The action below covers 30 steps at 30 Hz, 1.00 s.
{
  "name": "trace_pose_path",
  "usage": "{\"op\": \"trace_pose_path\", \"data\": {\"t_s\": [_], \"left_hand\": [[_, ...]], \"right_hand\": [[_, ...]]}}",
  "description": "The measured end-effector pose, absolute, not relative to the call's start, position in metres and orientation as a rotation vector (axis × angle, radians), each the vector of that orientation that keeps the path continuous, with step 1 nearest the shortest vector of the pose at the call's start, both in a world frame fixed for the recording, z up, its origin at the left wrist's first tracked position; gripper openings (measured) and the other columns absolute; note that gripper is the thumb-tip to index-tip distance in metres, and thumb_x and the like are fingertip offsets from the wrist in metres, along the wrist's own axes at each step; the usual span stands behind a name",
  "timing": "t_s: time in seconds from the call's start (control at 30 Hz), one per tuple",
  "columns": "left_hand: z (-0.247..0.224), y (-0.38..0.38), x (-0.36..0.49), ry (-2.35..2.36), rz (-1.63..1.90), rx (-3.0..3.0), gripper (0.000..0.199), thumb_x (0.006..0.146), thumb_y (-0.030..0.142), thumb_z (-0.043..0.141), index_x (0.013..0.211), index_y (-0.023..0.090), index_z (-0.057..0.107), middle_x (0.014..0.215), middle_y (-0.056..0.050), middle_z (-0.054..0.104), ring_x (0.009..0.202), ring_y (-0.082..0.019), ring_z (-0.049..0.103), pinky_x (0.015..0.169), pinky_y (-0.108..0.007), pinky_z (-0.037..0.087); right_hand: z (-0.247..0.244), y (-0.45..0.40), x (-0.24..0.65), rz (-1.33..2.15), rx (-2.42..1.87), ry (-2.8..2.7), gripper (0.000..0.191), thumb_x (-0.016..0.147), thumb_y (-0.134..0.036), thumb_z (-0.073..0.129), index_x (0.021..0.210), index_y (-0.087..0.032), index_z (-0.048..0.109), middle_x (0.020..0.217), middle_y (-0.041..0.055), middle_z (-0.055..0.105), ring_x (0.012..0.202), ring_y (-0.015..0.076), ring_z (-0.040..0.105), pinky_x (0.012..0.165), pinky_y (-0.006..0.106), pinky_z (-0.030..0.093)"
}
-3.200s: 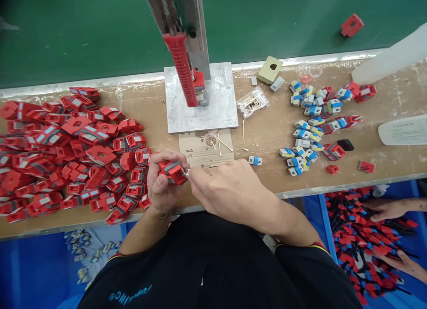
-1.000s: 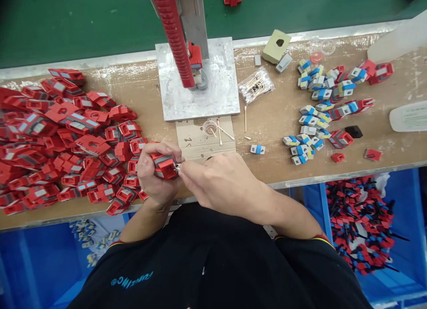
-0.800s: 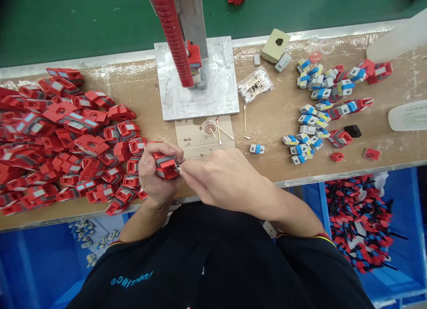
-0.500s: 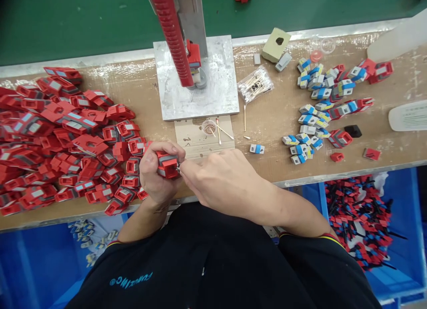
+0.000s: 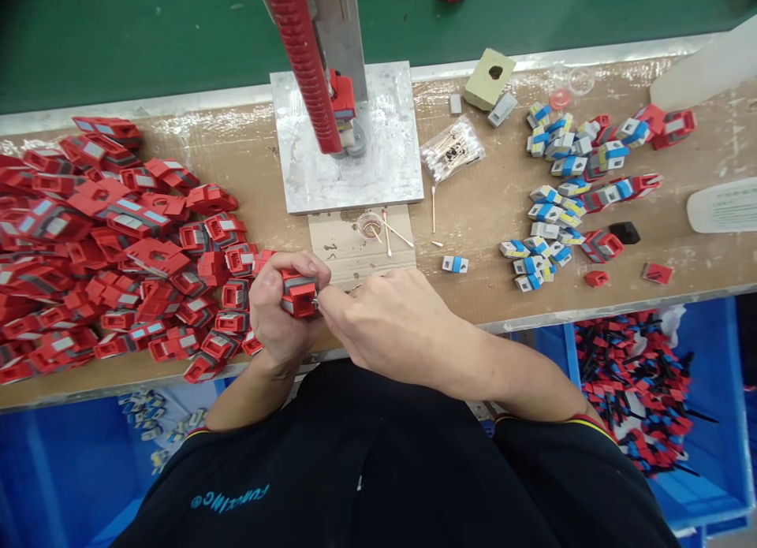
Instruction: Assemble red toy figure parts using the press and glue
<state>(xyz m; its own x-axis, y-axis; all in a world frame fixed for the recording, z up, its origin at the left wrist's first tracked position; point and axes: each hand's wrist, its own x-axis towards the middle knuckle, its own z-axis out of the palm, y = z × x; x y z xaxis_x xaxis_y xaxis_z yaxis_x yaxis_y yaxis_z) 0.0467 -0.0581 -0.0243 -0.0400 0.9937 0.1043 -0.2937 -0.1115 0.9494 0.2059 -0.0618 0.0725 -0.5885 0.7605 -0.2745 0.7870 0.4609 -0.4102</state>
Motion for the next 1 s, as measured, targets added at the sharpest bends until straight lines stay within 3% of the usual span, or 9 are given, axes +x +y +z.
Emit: {"op": "trace_pose_path", "data": {"t_s": [0.5, 0.87, 1.0], "left_hand": [[-0.0231, -0.0583, 0.0435, 0.970, 1.360, 1.087, 0.042, 0.100, 0.055, 0.061, 0.078, 0.019, 0.070, 0.064, -0.003, 0.061, 0.058, -0.018, 0.059, 0.057, -0.031, 0.053], [-0.0264, -0.0591, 0.0402, 0.929, 1.319, 1.100, 0.041, 0.102, 0.052, 0.060, 0.082, 0.019, 0.075, 0.068, -0.003, 0.062, 0.061, -0.018, 0.055, 0.061, -0.030, 0.053], [-0.0260, -0.0587, 0.0401, 0.937, 1.290, 1.081, 0.043, 0.101, 0.055, 0.062, 0.079, 0.020, 0.072, 0.066, -0.002, 0.060, 0.058, -0.017, 0.053, 0.060, -0.030, 0.052]], "right_hand": [[0.0731, -0.0593, 0.2101, -0.840, 1.389, 2.671, 0.031, 0.107, -0.022, 0.045, 0.088, -0.018, 0.070, 0.056, -0.0006, 0.055, 0.049, 0.0129, 0.027, 0.059, 0.034, 0.014], [0.0720, -0.0567, 0.2115, -0.884, 1.349, 2.655, 0.035, 0.110, -0.024, 0.044, 0.092, -0.016, 0.073, 0.061, 0.0008, 0.060, 0.052, 0.0136, 0.031, 0.062, 0.035, 0.015], [0.0708, -0.0566, 0.2116, -0.900, 1.352, 2.653, 0.038, 0.110, -0.026, 0.042, 0.092, -0.017, 0.074, 0.061, 0.0001, 0.058, 0.054, 0.0139, 0.026, 0.062, 0.035, 0.014]]}}
